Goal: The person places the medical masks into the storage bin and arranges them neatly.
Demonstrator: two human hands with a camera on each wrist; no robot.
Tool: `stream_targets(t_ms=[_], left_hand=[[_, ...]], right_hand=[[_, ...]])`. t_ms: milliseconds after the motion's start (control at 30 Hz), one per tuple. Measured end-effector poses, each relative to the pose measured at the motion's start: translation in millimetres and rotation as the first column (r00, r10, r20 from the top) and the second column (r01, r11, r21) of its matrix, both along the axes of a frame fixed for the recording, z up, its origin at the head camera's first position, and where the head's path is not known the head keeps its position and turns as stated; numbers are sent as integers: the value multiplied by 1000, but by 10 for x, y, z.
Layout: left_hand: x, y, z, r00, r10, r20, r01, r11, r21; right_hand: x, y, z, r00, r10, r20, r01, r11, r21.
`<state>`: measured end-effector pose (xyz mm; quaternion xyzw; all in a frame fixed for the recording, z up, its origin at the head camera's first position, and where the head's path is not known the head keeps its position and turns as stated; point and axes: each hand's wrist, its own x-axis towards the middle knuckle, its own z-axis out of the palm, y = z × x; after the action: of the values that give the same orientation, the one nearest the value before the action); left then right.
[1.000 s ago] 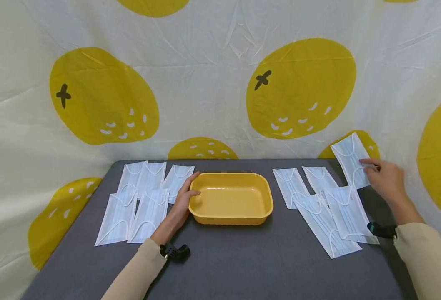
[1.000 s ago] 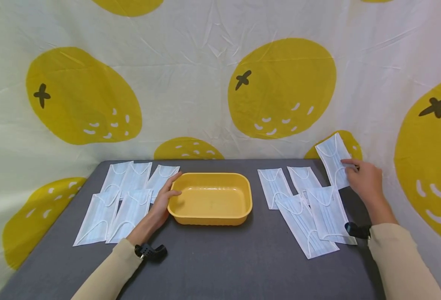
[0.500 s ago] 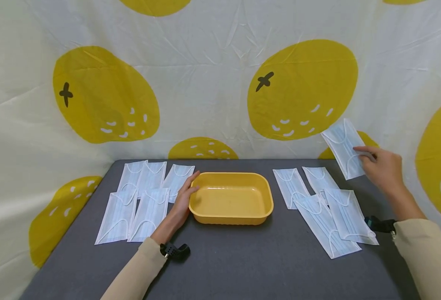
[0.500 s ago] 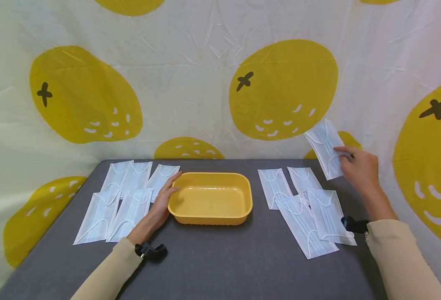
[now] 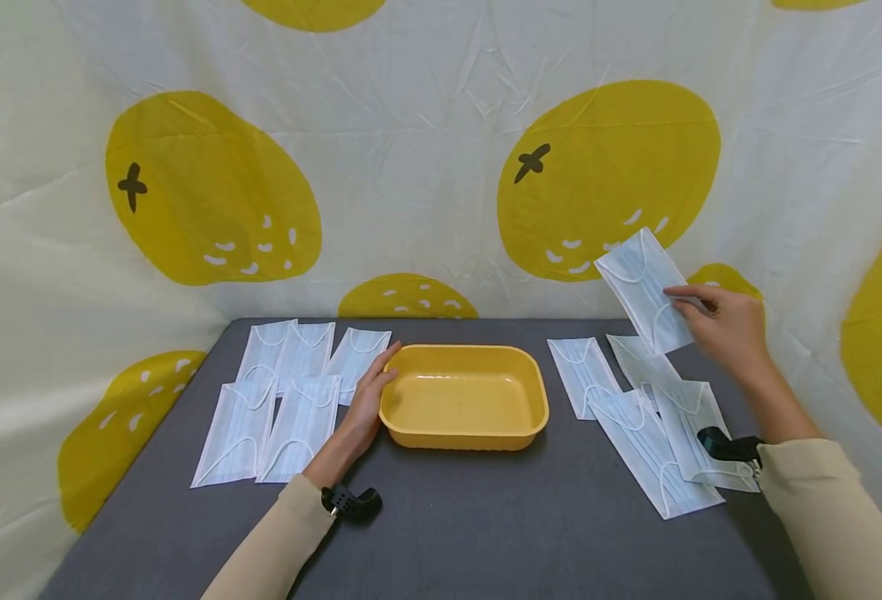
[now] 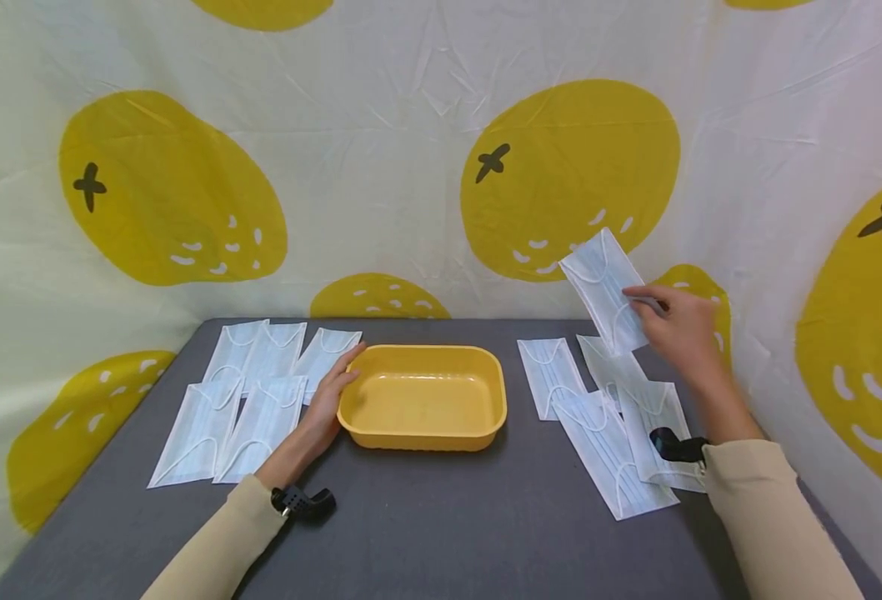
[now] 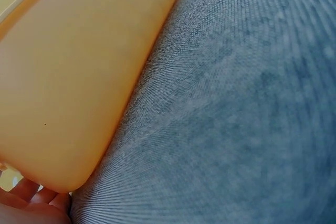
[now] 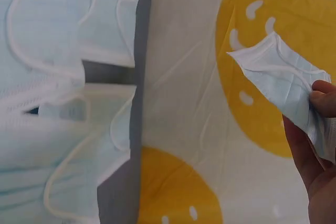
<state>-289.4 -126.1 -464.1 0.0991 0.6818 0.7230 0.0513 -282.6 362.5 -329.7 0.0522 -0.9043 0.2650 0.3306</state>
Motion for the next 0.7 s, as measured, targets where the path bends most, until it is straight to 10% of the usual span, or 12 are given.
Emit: stream_targets(t_ms=[700], left_hand=[[72,-31,119,999,-35,0,35,998,-54]], right_hand=[[41,-632,102,979,160,128,-151,985,-81]])
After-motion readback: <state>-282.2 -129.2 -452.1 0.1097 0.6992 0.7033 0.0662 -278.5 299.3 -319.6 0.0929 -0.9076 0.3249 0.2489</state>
